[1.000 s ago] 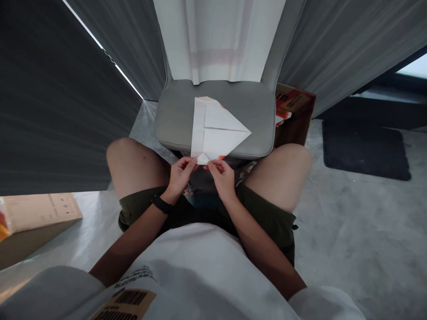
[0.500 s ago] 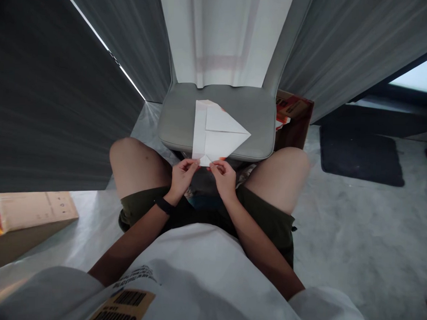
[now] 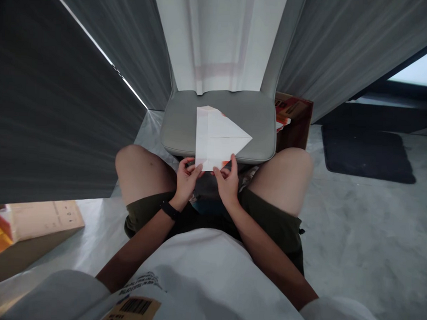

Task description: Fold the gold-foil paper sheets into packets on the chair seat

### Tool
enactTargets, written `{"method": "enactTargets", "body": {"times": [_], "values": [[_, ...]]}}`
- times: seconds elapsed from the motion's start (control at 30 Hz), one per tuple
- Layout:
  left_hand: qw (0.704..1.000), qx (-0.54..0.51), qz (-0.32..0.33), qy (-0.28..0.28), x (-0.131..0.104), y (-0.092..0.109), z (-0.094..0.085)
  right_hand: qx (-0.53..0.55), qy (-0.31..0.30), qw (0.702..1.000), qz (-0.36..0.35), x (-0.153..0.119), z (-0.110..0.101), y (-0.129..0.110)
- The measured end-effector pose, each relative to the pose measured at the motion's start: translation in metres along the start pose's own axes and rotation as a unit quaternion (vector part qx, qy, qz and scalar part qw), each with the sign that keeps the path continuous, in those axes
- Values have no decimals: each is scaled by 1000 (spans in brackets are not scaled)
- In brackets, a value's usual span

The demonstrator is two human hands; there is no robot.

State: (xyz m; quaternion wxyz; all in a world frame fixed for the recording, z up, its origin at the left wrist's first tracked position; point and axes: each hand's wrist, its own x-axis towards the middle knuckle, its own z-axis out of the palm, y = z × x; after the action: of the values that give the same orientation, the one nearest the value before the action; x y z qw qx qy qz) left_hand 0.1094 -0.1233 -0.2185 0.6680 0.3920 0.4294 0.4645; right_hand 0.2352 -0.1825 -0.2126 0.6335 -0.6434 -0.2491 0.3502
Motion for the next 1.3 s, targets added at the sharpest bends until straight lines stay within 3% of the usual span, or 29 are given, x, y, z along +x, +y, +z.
{"method": "enactTargets", "body": {"times": [0.1, 0.2, 0.37, 0.6, 0.8, 1.1, 1.3], "values": [[998, -43, -45, 10, -2, 2, 2, 30, 31, 999, 12, -4, -1, 1], [991, -86, -101, 6, -4, 7, 3, 88, 48, 992, 81, -9, 2, 0], [986, -116, -120, -11, -7, 11, 5, 105, -44, 976, 184, -8, 11, -8], [990, -36, -139, -4, -8, 13, 6, 81, -36, 976, 199, -2, 7, -13], [991, 53, -114, -36, -7, 15, 8, 60, -50, 978, 193, 0, -4, -16], [982, -57, -177, -41, -3, 16, 5, 81, -125, 971, 189, 4, -7, -13], [980, -102, -164, -37, -4, 18, 4, 96, -142, 968, 183, 5, -8, -16]]}}
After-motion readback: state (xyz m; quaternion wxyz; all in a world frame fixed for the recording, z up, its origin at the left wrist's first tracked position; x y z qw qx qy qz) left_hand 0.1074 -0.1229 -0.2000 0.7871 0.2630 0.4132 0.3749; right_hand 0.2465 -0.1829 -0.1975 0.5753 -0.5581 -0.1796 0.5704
